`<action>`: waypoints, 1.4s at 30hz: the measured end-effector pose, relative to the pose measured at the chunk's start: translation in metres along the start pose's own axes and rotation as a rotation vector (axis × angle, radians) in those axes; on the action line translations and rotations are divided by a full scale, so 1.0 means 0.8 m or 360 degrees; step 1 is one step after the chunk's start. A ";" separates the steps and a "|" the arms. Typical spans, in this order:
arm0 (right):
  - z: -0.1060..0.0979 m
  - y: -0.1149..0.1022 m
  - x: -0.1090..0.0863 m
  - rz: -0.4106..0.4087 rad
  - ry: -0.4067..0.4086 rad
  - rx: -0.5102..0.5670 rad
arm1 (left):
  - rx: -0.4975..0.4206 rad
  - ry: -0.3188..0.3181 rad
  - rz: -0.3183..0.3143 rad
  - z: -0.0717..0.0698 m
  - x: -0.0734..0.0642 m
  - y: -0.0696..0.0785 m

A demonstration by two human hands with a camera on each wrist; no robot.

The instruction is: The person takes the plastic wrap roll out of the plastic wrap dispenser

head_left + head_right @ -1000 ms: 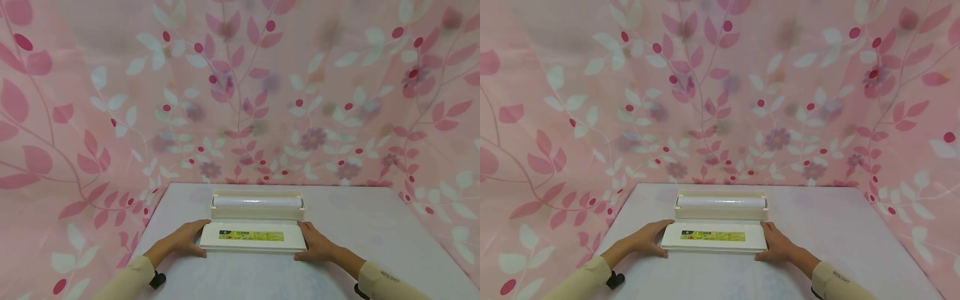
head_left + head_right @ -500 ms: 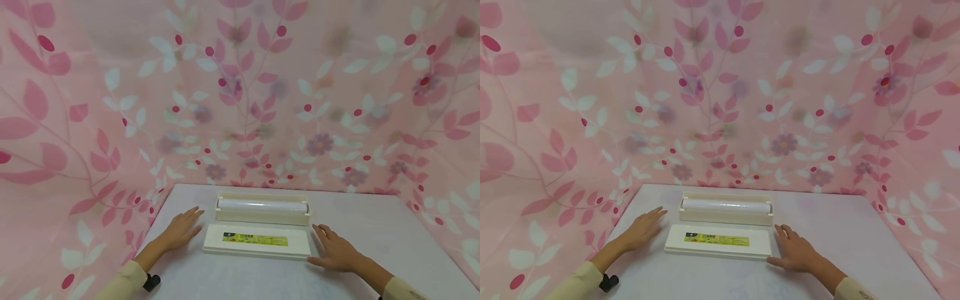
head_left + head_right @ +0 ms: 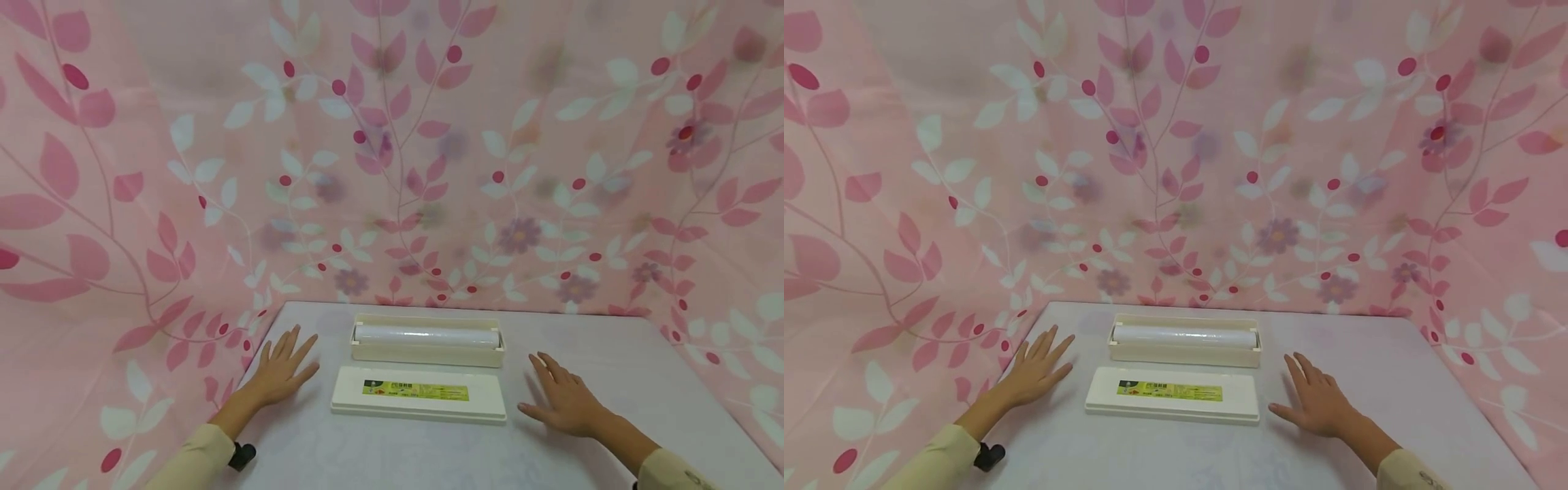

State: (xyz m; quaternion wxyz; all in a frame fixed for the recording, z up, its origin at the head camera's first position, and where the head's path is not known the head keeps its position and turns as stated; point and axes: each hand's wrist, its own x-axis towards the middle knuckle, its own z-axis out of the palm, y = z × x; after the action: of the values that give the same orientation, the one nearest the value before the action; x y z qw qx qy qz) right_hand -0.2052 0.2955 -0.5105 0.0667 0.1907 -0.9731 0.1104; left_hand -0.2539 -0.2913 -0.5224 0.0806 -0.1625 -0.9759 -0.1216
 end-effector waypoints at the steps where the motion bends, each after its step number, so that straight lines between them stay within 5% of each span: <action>1: 0.000 0.003 0.002 0.0007 0.0040 -0.0024 | 0.0027 0.0000 -0.0007 0.000 0.001 0.000; 6: 0.002 0.018 0.010 -0.0010 0.0182 -0.0134 | 0.0073 -0.0021 -0.0061 -0.004 0.011 0.002; 19: -0.012 0.056 0.031 0.0150 0.0114 -0.0208 | 0.0173 0.0024 -0.0063 0.002 0.038 -0.019; 28: -0.025 0.058 0.047 0.0165 0.0096 -0.0240 | 0.0199 -0.0059 -0.0070 -0.011 0.050 -0.009; 42: -0.024 0.052 0.069 0.0241 0.0067 -0.0118 | 0.0299 0.0035 -0.0081 -0.008 0.065 -0.014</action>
State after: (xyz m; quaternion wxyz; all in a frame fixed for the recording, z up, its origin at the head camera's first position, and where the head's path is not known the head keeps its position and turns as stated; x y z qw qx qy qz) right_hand -0.2706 0.3182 -0.4901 0.0857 0.1115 -0.9866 0.0830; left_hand -0.3051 -0.2876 -0.5086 0.1029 -0.1279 -0.9859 -0.0332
